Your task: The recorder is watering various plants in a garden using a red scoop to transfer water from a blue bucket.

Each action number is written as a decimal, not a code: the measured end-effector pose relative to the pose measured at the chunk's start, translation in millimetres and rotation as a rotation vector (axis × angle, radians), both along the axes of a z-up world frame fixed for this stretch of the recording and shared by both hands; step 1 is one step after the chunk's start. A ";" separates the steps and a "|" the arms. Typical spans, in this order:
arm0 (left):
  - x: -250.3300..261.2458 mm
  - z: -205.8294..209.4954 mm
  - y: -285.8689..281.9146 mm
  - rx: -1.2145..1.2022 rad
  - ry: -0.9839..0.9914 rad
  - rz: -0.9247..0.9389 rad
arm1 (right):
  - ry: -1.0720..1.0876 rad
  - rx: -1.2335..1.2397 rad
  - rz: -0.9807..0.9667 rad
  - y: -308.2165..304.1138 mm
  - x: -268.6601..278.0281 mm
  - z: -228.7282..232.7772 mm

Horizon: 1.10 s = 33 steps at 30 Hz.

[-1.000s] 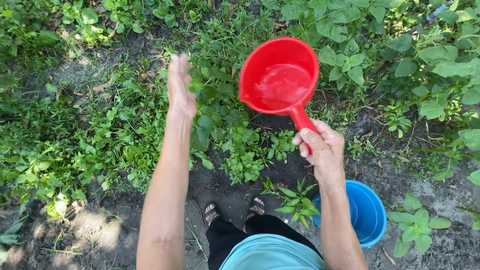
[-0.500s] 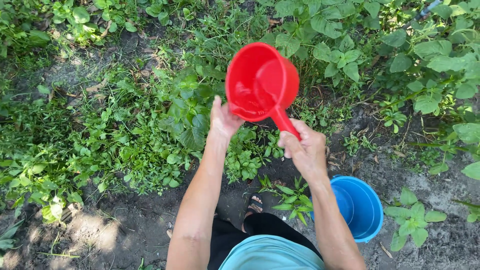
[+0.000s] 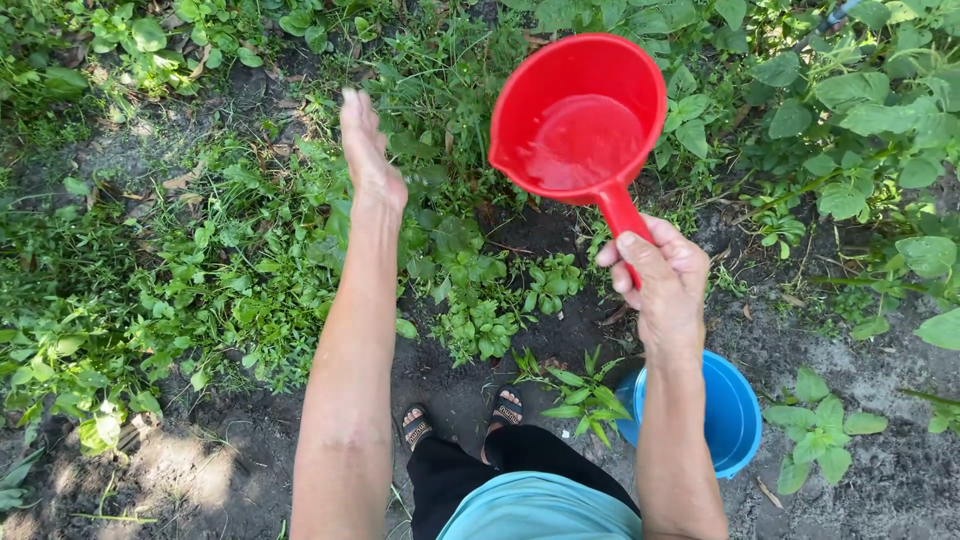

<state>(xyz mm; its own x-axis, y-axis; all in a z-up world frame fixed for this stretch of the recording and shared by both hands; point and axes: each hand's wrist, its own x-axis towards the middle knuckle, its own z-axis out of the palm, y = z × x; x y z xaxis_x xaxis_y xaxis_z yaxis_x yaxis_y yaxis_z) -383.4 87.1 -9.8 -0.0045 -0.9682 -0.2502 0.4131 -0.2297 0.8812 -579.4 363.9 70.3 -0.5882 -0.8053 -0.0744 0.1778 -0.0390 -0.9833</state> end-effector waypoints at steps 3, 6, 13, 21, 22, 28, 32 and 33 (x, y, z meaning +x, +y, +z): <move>7.5 -31.0 29.2 0.237 0.150 -0.128 | 0.234 -0.012 0.028 11.7 -16.9 -18.6; -0.6 -69.6 54.6 0.389 0.251 -0.256 | 0.319 0.042 0.041 21.1 -20.5 -30.7; -41.8 -108.6 101.1 0.605 0.425 -0.292 | 0.421 0.071 0.131 27.7 -3.5 -51.9; -36.5 -115.5 89.4 0.406 0.261 -0.360 | 0.157 0.084 0.151 36.7 -13.7 -57.7; -36.6 -104.8 94.5 0.406 0.262 -0.358 | 0.157 0.084 0.153 40.7 -17.4 -57.6; -40.8 -123.3 108.0 0.301 -0.505 -0.664 | 0.130 0.117 0.069 58.8 -43.7 -61.7; -40.7 -106.5 118.1 0.327 -0.603 -0.694 | 0.163 0.152 -0.016 70.2 -56.2 -59.0; -40.6 -89.0 122.0 0.373 -0.526 -0.633 | 0.189 0.173 -0.058 73.1 -57.4 -56.6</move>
<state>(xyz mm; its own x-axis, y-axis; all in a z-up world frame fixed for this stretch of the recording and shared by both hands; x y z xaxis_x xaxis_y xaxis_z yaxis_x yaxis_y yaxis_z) -423.9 209.1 -98.9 -0.3051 -0.6792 -0.6675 -0.3225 -0.5859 0.7435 -636.8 437.1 13.8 -0.6497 -0.7545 -0.0929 -0.0071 0.1282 -0.9917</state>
